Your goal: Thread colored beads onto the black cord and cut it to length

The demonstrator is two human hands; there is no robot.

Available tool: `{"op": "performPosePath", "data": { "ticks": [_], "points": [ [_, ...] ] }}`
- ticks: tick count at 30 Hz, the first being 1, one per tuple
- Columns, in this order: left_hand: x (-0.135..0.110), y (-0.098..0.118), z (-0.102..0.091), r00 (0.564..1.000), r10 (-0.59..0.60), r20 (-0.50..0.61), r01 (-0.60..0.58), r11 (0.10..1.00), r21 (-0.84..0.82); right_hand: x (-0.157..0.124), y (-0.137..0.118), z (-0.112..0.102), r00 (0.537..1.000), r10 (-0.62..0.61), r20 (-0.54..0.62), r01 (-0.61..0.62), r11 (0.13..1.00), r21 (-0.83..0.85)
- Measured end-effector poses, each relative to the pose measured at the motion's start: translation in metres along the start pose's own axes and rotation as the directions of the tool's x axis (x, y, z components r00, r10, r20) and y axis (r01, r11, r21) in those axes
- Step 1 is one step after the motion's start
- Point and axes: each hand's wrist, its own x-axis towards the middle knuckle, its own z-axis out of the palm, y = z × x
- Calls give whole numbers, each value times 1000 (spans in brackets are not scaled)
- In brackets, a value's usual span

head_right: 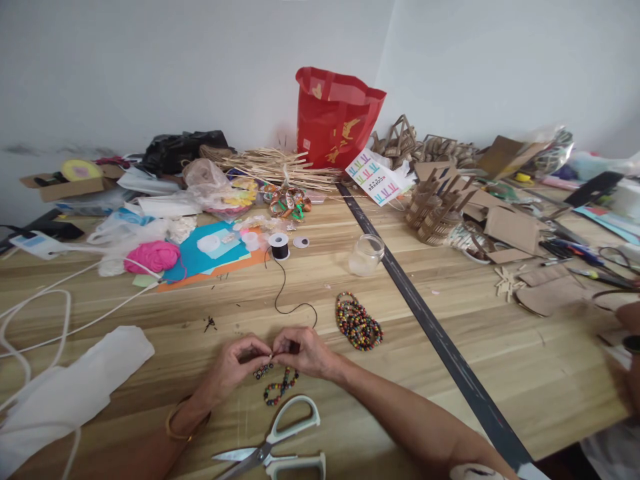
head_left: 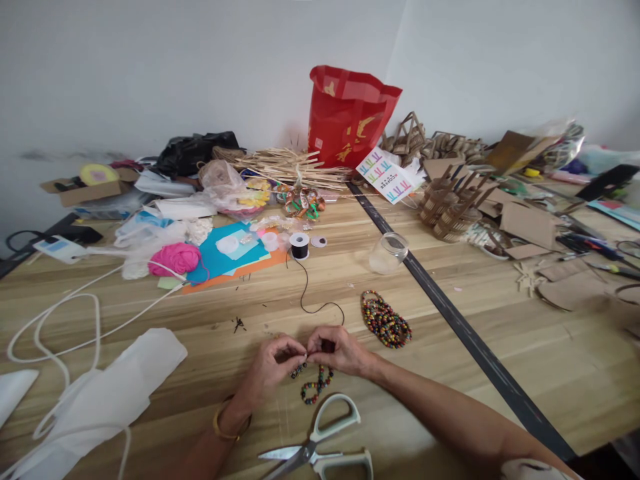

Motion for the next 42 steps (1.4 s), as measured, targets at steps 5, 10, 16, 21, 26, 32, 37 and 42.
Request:
{"op": "performPosePath", "data": {
  "ticks": [5,10,16,21,26,32,37,42],
  "points": [
    [0,-2,0,1000,-24,-7,24,1000,-17,-1,-2,0,999,-20,33,21,1000,-9],
    [0,-1,-1,1000,-7,12,7,1000,2,-1,-2,-1,998,-51,33,52,997,-58],
    [0,3,-4,999,9,32,-11,999,41,-3,-8,-3,992,-118,50,123,987,-107],
    [1,0,-7,998,-18,57,18,1000,-1,-2,-13,-6,983,-177,39,179,981,-75],
    [1,1,-6,998,-4,57,5,1000,-10,-2,-12,-4,994,-105,-9,104,993,-56],
    [2,1,-5,999,-2,53,1,1000,16,-2,-6,0,1000,-2,17,2,1000,-7],
    [1,0,-4,999,-3,41,2,999,34,-1,-6,0,1000,-21,0,21,999,-26],
    [1,2,-3,999,5,34,-7,999,41,-1,-6,0,1000,-25,-9,24,998,-56]
  ]
}}
